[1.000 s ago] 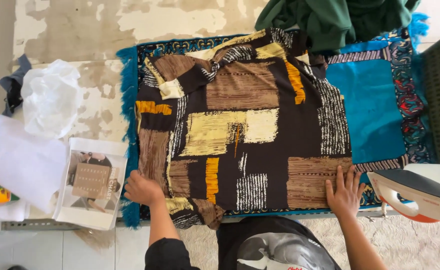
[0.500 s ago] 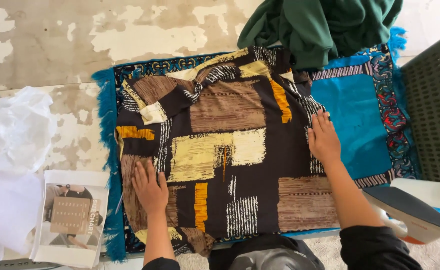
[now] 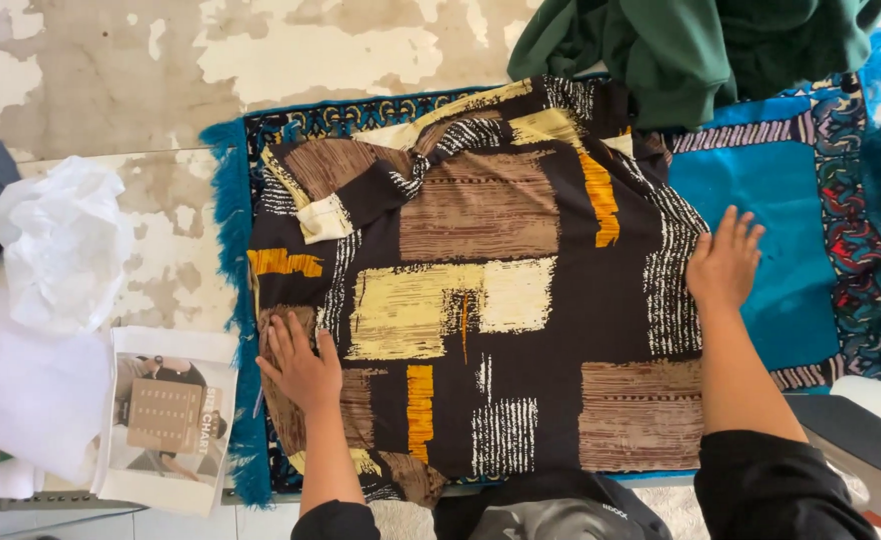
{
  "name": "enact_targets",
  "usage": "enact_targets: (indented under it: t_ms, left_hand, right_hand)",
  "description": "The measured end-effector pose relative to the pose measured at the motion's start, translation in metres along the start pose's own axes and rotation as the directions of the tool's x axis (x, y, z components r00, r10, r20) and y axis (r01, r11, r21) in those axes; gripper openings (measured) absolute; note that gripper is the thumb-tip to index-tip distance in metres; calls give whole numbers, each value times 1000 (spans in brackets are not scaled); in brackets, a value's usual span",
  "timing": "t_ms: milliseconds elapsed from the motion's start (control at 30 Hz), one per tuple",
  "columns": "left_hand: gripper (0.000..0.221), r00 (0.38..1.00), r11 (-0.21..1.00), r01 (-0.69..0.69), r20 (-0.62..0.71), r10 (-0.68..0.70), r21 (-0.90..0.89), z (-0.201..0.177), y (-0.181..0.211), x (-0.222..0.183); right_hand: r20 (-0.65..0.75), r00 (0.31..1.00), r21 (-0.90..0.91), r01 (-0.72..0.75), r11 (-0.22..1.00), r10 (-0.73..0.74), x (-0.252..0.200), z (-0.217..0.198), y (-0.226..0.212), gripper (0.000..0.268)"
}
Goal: Ironing a patterned shirt on a flat surface and then folding it.
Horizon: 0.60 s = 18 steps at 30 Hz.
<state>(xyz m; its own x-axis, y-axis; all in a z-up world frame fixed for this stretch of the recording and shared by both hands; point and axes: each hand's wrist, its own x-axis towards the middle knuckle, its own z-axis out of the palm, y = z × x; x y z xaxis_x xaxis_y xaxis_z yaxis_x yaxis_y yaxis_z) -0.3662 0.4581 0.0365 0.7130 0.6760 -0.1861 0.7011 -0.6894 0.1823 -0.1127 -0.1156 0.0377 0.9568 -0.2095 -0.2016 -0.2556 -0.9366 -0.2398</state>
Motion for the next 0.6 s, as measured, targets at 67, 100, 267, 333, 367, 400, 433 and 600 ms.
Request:
enact_targets:
  t_ms: [67,100,267,333,367,400,433,600]
  left_hand:
    - [71,1000,1000,13,4,-13,-3,1,-2,-2]
    - [71,999,1000,-27,-37,27,-13,3,-3,-3]
    - [58,848,957,-288,-455,270,30,3,6,-19]
    - [52,733,873,-475,-497,464,113,17,2,-26]
    - [52,735,875,-472,-498,460,112,19,-1,-32]
    - [54,840,889,-457,-311,445,35,22,-4,-39]
    - [56,899,901,-432,-99,427,-34,23,-8,-46]
    - [60,962,960,-270,-54,266,-74,14,-23,-46]
  right_hand:
    - [-55,998,6,-36,999,36,-6,-1,4,59]
    - [-76,996,56,-34,998,38,-13,0,9,62]
    - [-228,958,99,199,975,-173,-92,4,-3,62]
    - [-196,946,6,266,964,-260,-134,17,-5,61]
    - [-195,945,5,270,963,-264,-143,26,1,61]
    - [-203,924,-55,320,946,-324,-152,35,8,65]
    - [-204,904,-111,359,927,-375,-166,45,16,69]
    - [-90,939,-93,325,941,-333,-171,50,21,72]
